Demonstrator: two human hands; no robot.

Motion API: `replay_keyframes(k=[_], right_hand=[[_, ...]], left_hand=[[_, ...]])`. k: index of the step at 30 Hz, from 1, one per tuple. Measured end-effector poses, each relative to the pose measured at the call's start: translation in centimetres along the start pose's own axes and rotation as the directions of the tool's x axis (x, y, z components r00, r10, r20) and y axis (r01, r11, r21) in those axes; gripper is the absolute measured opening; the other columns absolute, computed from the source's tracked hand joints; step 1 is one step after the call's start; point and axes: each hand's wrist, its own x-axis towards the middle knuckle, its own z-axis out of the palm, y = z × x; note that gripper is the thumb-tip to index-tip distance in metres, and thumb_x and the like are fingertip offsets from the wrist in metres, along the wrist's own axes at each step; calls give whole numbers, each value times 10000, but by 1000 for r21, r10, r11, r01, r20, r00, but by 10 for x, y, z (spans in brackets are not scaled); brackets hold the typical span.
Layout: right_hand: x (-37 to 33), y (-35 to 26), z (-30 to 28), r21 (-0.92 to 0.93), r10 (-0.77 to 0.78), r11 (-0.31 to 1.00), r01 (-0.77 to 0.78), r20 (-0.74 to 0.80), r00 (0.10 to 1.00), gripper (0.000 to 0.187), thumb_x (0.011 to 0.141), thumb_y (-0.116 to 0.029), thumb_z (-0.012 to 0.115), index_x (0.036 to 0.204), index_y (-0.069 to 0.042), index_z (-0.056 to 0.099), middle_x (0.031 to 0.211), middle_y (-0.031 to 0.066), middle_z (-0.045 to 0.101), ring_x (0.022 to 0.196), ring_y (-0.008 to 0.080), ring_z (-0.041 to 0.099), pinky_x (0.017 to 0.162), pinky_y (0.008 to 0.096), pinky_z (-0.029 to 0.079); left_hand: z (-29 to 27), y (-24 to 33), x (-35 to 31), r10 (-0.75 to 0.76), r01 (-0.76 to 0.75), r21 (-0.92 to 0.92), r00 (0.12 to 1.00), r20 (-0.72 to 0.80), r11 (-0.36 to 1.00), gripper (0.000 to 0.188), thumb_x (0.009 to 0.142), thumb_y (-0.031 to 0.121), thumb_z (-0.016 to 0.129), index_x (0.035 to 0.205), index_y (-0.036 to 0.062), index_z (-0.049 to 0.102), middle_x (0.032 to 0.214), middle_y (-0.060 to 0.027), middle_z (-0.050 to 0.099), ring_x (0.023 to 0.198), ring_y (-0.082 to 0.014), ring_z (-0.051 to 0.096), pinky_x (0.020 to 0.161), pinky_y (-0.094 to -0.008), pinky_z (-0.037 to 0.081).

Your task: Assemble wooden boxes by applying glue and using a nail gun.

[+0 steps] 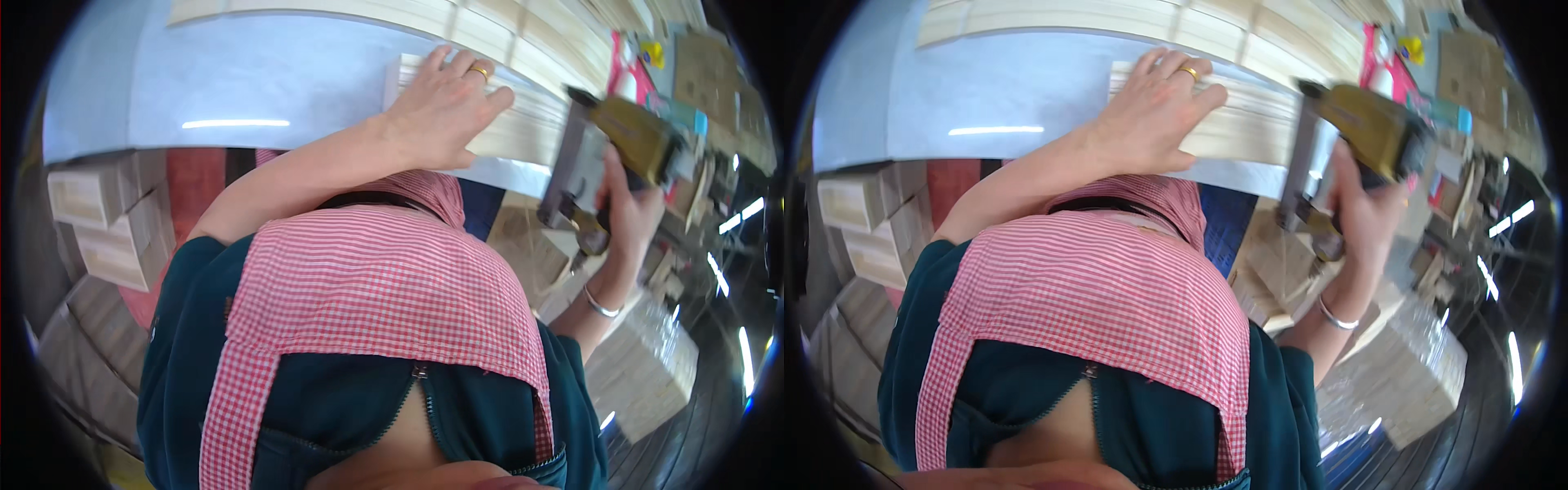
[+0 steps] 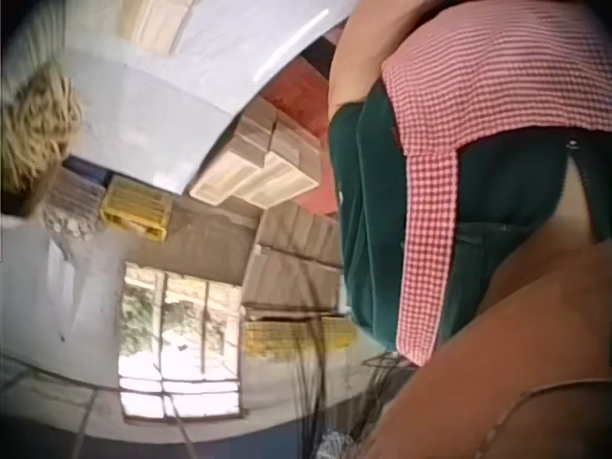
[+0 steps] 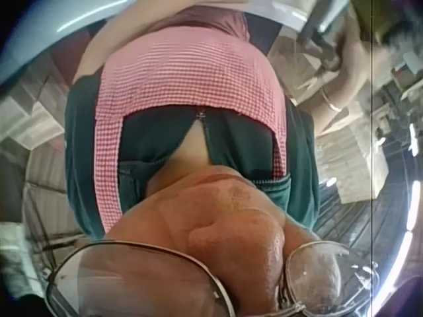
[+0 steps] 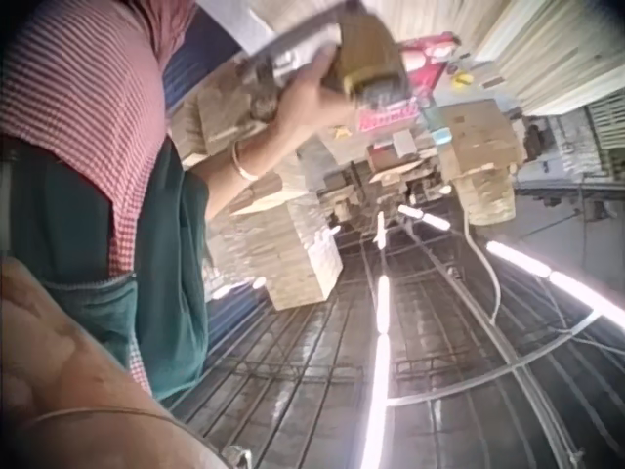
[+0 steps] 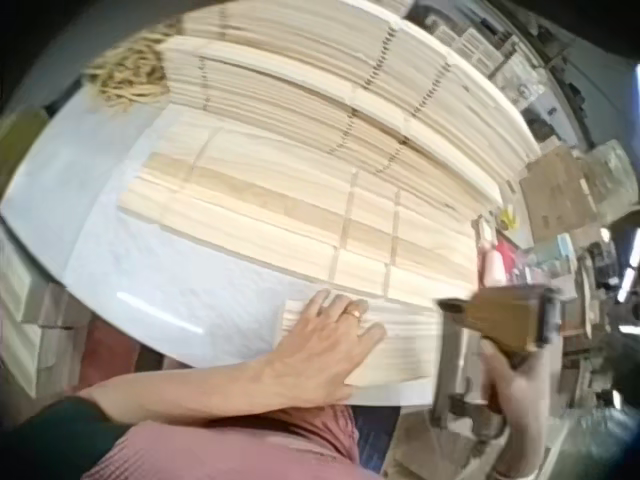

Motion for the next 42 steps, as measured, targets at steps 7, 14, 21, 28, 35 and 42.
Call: replay_keyframes(k=[7,14,21,28,35,42], right_hand=[[-32,198,-143,-251,-34,968,9,-94,995,266,893,-195,642,1057,14,649,685,57,623,570,134,561,538,273,478],[-148,312,-163,-671,-137,740,-47,-218,966,419,915,-162,665,1205,110,534,1136,314,622,988,460,655,891,447,534],[-151,343,-147,-664,-78,713,-224,-393,916,528,955,-361,644,1205,90,532,1118,310,616,974,461,659,826,483,544],[-105,366,-204,-532,87,798,-284,-365,927,585,968,-438,606,1219,85,536,1126,320,620,990,466,654,828,488,538],[-105,318,-172,-558,125,765,-322,-361,924,620,976,-483,572,1237,80,543,1139,325,625,999,476,645,856,486,525],[-114,290,-151,-630,-32,731,-263,-417,909,642,982,-491,554,1263,85,548,1171,315,632,1016,488,630,921,476,499]], left_hand=[[-104,18,-143,-494,474,-694,848,193,542,689,759,346,794,1338,38,580,1202,-213,660,1101,-323,624,982,-388,489],[-112,98,-359,-835,210,-971,510,209,-115,722,821,261,762,1441,21,480,1317,-217,599,1194,-310,585,985,-382,505],[-102,132,-395,-990,22,-1000,139,-1,5,833,792,70,687,1525,-3,297,1298,-255,569,1065,-314,620,900,-371,539],[-171,95,-534,-869,-55,-954,-430,-245,296,535,785,-37,526,1319,-64,536,1143,-240,654,926,-313,668,756,-375,585],[-168,-40,-621,-778,76,-949,-555,-296,307,459,764,-41,535,1215,-92,595,1117,-260,655,973,-347,640,836,-380,549],[-145,-102,-636,-740,212,-950,-595,-313,231,390,752,-11,580,1130,-101,610,1068,-263,649,929,-348,615,811,-377,529]])
